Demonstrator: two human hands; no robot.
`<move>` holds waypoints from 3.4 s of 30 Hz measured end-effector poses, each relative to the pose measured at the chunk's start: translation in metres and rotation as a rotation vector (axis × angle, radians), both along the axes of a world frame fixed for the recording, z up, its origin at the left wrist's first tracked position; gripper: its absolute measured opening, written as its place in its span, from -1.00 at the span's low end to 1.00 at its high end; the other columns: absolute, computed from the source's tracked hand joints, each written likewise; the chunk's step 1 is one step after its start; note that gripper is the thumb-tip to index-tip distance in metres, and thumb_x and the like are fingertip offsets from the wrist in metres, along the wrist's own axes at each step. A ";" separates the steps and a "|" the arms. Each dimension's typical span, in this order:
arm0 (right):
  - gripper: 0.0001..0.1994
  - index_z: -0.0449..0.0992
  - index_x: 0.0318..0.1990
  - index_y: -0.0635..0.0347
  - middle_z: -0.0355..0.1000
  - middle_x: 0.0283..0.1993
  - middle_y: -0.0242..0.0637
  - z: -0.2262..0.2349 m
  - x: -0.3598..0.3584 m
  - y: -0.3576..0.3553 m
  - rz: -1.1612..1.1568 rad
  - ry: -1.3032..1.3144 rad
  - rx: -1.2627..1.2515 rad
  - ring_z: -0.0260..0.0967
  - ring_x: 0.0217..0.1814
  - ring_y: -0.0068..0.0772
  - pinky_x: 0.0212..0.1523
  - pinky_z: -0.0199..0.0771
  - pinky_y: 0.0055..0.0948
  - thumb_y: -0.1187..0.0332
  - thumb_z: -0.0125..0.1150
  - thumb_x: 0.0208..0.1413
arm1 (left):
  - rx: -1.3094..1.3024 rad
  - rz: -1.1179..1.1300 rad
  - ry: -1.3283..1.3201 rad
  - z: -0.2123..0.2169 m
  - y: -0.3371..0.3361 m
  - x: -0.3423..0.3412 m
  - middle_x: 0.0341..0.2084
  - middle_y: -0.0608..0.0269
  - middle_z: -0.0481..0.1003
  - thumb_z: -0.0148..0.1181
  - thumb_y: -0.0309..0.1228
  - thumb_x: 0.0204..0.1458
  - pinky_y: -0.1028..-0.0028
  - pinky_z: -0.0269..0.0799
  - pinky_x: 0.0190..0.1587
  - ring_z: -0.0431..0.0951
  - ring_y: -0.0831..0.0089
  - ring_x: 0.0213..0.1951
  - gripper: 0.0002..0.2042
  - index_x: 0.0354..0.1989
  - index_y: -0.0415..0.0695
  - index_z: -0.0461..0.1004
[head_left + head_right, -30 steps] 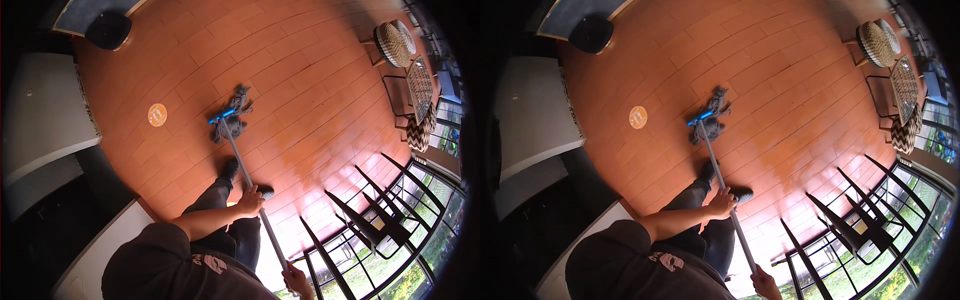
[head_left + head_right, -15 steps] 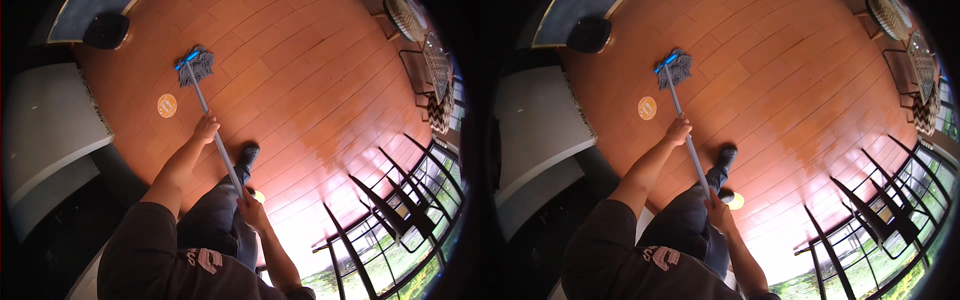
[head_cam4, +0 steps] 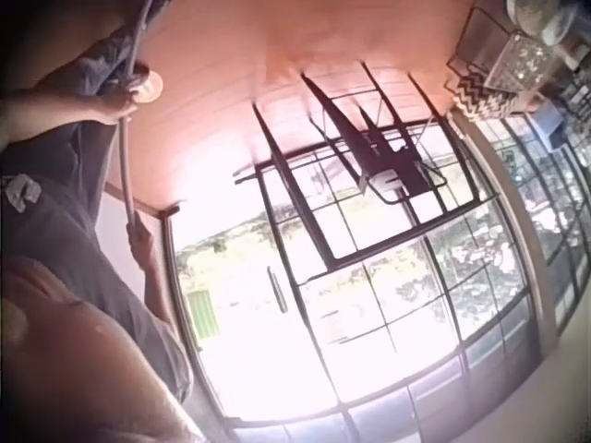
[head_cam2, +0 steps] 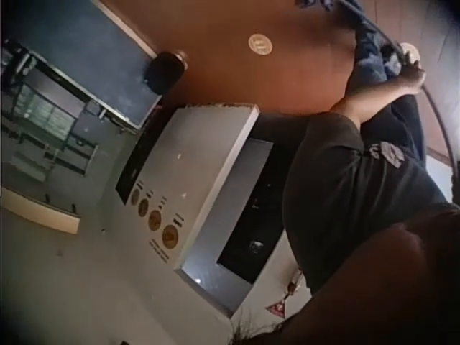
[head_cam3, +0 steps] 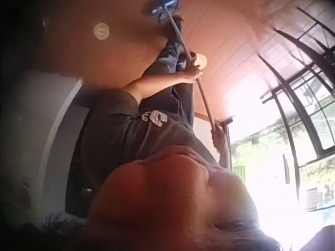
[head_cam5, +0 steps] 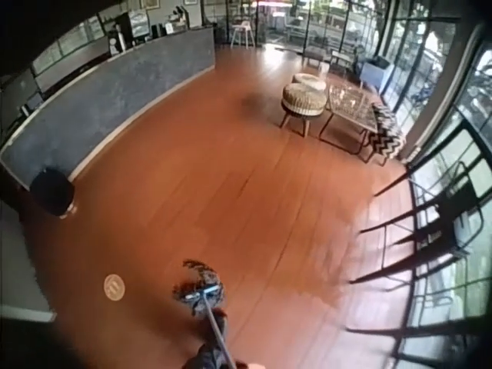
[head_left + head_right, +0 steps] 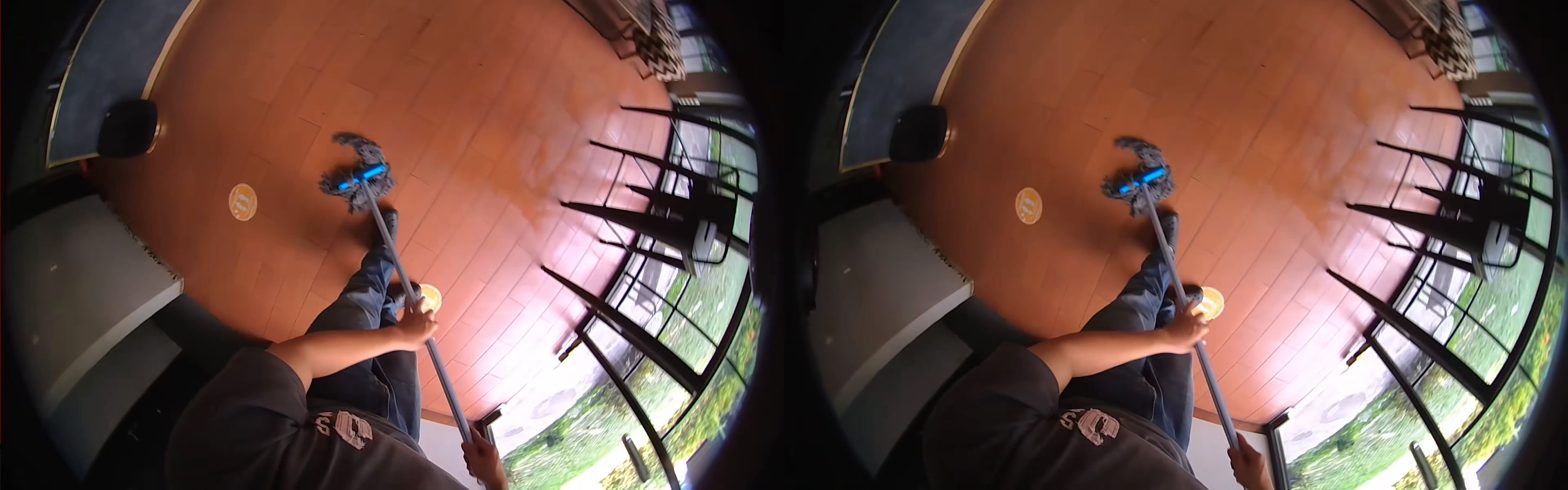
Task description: The person is mopping the tiled floor in a cafe seating area using a manual mop.
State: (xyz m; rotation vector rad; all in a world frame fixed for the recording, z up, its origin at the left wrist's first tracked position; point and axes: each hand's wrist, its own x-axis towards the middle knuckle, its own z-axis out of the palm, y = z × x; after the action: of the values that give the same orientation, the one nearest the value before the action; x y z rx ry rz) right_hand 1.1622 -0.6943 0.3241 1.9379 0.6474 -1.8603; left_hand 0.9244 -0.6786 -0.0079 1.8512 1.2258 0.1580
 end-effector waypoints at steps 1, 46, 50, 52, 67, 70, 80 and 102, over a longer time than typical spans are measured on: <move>-0.61 0.40 0.16 0.18 0.23 -0.64 -0.56 0.004 0.031 -0.055 -0.003 -0.065 0.165 0.14 -0.64 -0.74 -0.67 0.14 -0.58 0.26 0.06 0.21 | 0.027 -0.049 -0.062 0.017 -0.003 0.023 -0.29 0.14 0.46 0.28 -0.18 -0.10 -0.40 -0.16 0.07 0.25 -0.07 0.07 -0.75 -0.48 -0.11 0.49; -0.55 0.31 0.23 0.26 0.33 -0.55 -0.25 -0.176 -0.123 -0.069 -0.308 0.141 0.536 0.27 -0.47 -0.64 -0.43 0.36 -0.51 0.36 0.12 0.20 | 0.262 -0.426 0.486 -0.044 0.166 -0.089 -0.20 0.19 0.52 0.15 -0.34 -0.08 0.13 0.13 0.22 0.26 0.21 0.19 -0.90 -0.45 0.02 0.59; -0.55 0.31 0.24 0.26 0.36 -0.54 -0.35 -0.118 -0.084 -0.118 -0.335 0.067 0.413 0.27 -0.45 -0.68 -0.43 0.35 -0.55 0.38 0.12 0.20 | 0.389 -0.410 0.265 -0.037 0.082 -0.047 -0.38 0.18 0.48 0.13 -0.35 -0.15 0.09 0.22 0.07 0.36 0.24 -0.02 -0.90 -0.61 -0.01 0.54; -0.61 0.36 0.17 0.30 0.33 -0.57 -0.42 -0.084 -0.063 -0.169 -0.377 0.016 0.372 0.24 -0.53 -0.69 -0.52 0.29 -0.57 0.39 0.11 0.20 | 0.359 -0.363 0.163 -0.024 0.023 -0.014 -0.40 0.17 0.45 0.14 -0.33 -0.14 -0.06 0.15 0.10 0.34 0.17 -0.01 -0.89 -0.61 0.00 0.53; -0.61 0.28 -0.47 0.17 0.23 -0.75 -0.37 -0.135 -0.087 -0.116 -0.826 0.391 -0.040 0.20 -0.81 -0.53 -0.80 0.13 -0.53 0.05 0.07 0.25 | 0.278 -0.511 -0.009 -0.036 0.078 -0.018 -0.47 0.21 0.40 0.05 -0.49 -0.10 0.14 0.25 0.05 0.43 0.23 -0.20 -0.91 -0.61 -0.06 0.38; -0.57 0.26 -0.34 0.21 0.22 -0.72 -0.37 -0.214 -0.129 -0.035 -0.855 0.416 0.164 0.12 -0.85 -0.54 -0.83 0.09 -0.52 -0.03 0.03 0.25 | 0.270 -0.660 0.362 -0.064 0.162 -0.039 -0.15 0.02 0.45 0.11 -0.43 -0.05 0.22 0.25 0.21 0.33 0.07 0.12 -0.92 -0.42 -0.08 0.53; -0.60 0.27 -0.45 0.06 0.08 -0.72 -0.54 -0.225 -0.179 -0.070 -1.036 0.249 0.036 -0.02 -0.81 -0.64 -0.81 -0.06 -0.53 -0.04 0.06 0.23 | 0.088 -0.837 0.444 -0.065 0.140 -0.036 0.07 -0.07 0.36 0.17 -0.38 -0.10 0.05 -0.09 0.38 -0.07 -0.20 0.36 -0.86 -0.35 -0.04 0.58; -0.68 0.24 -0.37 0.04 -0.01 -0.70 -0.59 -0.220 -0.181 -0.085 -1.407 0.222 0.081 -0.15 -0.79 -0.71 -0.79 -0.17 -0.58 0.02 0.01 0.27 | 0.325 -1.082 0.437 -0.069 0.128 0.055 0.02 0.02 0.37 0.14 -0.52 -0.10 0.15 0.18 0.30 0.01 -0.06 0.36 -0.87 -0.39 -0.05 0.58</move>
State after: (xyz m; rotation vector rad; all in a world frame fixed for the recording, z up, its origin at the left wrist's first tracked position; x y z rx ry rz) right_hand 0.9808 -0.7796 0.1046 2.4682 -0.9190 -2.7689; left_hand 0.9791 -0.5509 -0.0771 2.6698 0.3047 -0.7074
